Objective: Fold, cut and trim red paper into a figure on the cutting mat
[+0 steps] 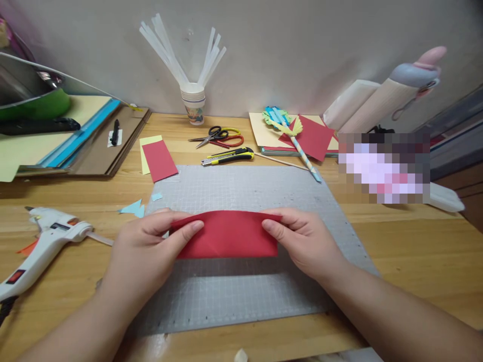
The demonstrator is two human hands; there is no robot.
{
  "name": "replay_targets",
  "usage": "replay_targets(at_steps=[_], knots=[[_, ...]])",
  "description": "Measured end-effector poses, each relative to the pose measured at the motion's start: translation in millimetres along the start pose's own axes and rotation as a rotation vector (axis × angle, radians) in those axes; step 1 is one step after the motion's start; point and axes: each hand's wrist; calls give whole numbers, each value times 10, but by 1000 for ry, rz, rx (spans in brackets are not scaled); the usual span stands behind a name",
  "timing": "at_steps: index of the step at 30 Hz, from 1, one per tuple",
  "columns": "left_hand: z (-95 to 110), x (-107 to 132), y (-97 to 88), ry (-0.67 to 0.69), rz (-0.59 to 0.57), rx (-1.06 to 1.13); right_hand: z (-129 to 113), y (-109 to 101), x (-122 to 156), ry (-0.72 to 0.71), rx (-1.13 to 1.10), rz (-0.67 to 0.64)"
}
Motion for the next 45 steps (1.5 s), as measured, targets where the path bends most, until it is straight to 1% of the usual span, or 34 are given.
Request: replay_targets(at_steps=[2,3,5,7,10,12,14,16,18,20,25,30,36,45], knots=[[24,37,9,137,97,-39,9,-16,-12,0,-28,7],[36,50,10,173,118,-24,16,-28,-20,-1,-50,7],[54,53,5,166,111,36,27,-59,-35,9,-101,-6],[59,27,-6,75,53,99,32,-92,-50,46,-162,-38],[45,-32,-11,-121,-89,158,25,-128,-67,174,-272,-154],[32,-60,-4,-207,-148,183,15,-133,-74,242,-319,-203],[22,-69,6,-241,-158,196,6,-119,-79,260,-310,-165],[17,-65,14,-254,-164,211,6,-95,-82,251,-283,-97],[17,-56,19,-275,-176,219,14,-71,-84,248,-273,-62],[26,-46,25,-291,-183,225,28,-61,-83,248,-279,-51],[54,-28,54,-283,-176,252,58,-85,-76,265,-245,-23],[16,-36,60,-306,-240,314,68,-95,-89,244,-202,12],[-1,-53,51,-263,-175,365,75,-111,-98,210,-272,-1],[32,-52,34,-276,-137,299,74,-128,-99,203,-213,2]])
Point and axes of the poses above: each hand's wrist, its own x-axis away from the middle knuckle, its own y-axis out of the palm, z = x × y, and after that the axes turned 3 degrees about -x, right-handed
